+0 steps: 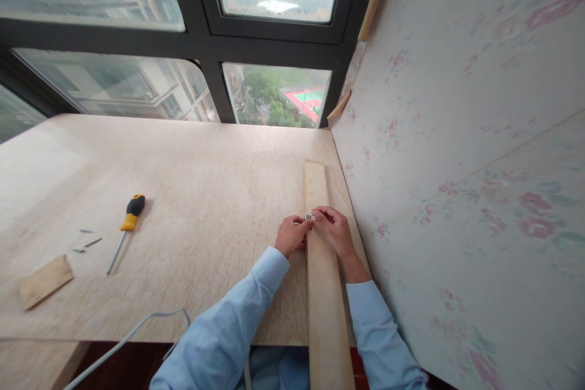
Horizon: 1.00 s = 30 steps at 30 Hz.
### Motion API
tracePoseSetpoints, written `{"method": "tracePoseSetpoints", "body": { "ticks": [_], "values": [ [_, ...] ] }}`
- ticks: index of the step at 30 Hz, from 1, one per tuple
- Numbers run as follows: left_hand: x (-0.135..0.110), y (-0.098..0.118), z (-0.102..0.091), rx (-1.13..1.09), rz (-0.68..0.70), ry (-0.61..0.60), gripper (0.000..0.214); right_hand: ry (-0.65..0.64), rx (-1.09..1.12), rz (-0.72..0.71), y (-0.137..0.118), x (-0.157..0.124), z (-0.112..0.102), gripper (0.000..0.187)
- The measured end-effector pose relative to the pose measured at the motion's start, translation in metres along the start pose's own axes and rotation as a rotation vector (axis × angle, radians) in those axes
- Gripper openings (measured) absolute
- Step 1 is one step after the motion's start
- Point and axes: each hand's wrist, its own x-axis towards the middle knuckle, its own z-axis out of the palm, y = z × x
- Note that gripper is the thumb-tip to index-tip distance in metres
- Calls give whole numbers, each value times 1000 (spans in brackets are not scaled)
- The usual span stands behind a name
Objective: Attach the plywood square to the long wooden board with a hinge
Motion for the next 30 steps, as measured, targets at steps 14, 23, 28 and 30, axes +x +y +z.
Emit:
{"method": "tracePoseSetpoints", "body": {
  "ticks": [14,23,28,30],
  "values": [
    [1,-5,2,44,38,50,25,-10,-143,-116,2,-1,2,9],
    [1,-6,3,40,40,44,25,-55,-194,-168,4,-1,0,11],
    [-1,-3,2,26,20,50,30,-34,-222,-187,6,-3,0,14],
    [-4,-1,1,10,11,36,29,-48,-236,-208,6,-3,-1,14]
  ]
}}
